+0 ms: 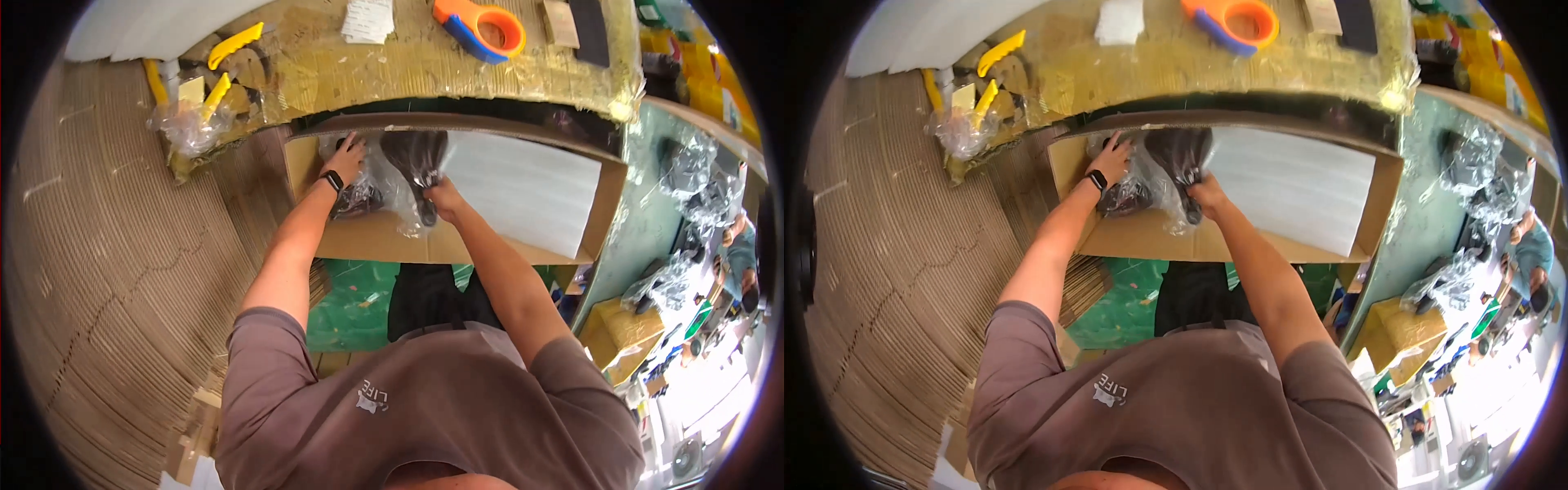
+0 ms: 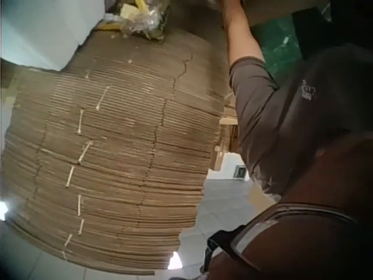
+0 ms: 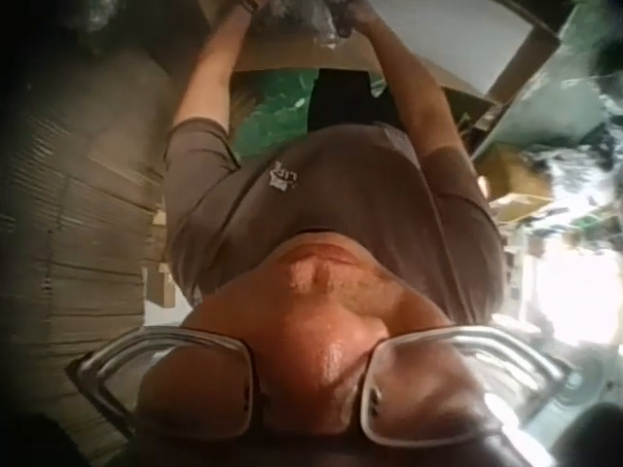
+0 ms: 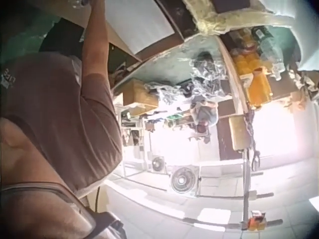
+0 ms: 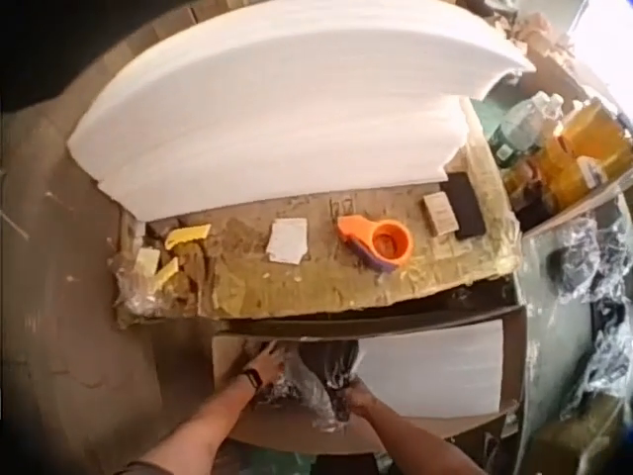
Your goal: Packing bike saddles into individual plastic bags and then into a cardboard shipping box with foam inserts.
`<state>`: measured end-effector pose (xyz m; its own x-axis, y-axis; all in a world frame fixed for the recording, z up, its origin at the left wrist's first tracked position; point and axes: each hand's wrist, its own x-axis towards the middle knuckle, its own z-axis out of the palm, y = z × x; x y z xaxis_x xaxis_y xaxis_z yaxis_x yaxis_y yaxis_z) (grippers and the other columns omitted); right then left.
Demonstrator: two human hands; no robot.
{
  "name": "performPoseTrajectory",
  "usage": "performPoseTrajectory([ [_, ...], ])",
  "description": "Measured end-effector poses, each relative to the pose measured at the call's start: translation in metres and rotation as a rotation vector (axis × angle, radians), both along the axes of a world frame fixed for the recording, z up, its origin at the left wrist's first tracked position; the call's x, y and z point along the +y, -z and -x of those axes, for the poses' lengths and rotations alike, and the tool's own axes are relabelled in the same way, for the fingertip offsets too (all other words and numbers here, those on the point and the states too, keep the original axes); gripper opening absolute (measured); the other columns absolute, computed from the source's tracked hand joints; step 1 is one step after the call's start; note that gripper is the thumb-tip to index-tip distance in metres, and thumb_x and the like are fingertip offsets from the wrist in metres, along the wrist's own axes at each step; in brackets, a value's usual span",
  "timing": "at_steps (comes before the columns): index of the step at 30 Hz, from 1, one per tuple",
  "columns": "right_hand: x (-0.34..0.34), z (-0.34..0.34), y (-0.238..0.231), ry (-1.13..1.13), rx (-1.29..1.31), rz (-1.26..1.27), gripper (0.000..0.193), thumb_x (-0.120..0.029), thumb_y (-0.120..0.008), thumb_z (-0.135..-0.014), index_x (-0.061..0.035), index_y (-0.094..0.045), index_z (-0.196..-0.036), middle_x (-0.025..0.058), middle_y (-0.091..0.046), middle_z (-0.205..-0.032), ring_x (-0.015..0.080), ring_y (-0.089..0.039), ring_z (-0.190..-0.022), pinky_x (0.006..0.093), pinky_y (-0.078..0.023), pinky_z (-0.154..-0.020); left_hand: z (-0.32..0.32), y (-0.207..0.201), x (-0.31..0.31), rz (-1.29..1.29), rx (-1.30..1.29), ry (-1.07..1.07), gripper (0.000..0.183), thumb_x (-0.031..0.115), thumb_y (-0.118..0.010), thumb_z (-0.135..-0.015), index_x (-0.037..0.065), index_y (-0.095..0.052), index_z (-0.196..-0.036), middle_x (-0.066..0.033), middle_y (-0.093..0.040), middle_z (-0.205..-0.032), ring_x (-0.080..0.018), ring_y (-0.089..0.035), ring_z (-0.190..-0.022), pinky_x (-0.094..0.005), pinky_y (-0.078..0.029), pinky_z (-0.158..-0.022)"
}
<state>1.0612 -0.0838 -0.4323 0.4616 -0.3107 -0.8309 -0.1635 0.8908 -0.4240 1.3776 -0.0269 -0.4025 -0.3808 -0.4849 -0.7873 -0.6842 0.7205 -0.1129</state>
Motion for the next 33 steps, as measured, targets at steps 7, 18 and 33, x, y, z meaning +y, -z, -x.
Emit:
performPoseTrajectory([
  [7,0.023,-0.035,0.029,-1.199,0.300,0.614,0.071,-0.016,-0.071,-0.090,-0.0014,-0.053,-0.157,0.0331,-0.072,-0.133,0.0482,-0.072,-0.119,0.0511,-0.058,-0.104,0.055,0.014,0.077,0.481,0.061,-0.916,0.052,0.022,-0.047,-0.113,0.020,-0.052,-0.165,-0.0146,-0.043,-0.176,-0.0354,-0.026,-0.169,-0.0596,-0.018,-0.137],
  [18,-0.192,0.408,-0.301,0.100,1.237,1.322,0.058,-0.020,-0.079,-0.097,-0.0071,-0.062,-0.150,0.0219,-0.066,-0.146,0.0467,-0.061,-0.131,0.0522,-0.048,-0.116,0.248,-0.151,0.041,0.353,0.552,-1.179,0.094,0.017,-0.085,-0.089,0.000,-0.038,-0.168,-0.0323,-0.046,-0.167,-0.0502,-0.041,-0.156,-0.0552,-0.032,-0.131],
  [33,-0.188,0.803,-0.277,0.514,1.431,0.624,0.108,-0.015,-0.083,-0.087,0.0034,-0.019,-0.172,0.0335,-0.056,-0.135,0.0522,-0.064,-0.122,0.0535,-0.055,-0.107,0.778,-0.313,-0.278,-0.178,1.375,-1.043,0.076,0.010,-0.072,-0.105,0.002,-0.035,-0.170,-0.0267,-0.061,-0.156,-0.0405,-0.061,-0.142,-0.0477,-0.049,-0.119],
])
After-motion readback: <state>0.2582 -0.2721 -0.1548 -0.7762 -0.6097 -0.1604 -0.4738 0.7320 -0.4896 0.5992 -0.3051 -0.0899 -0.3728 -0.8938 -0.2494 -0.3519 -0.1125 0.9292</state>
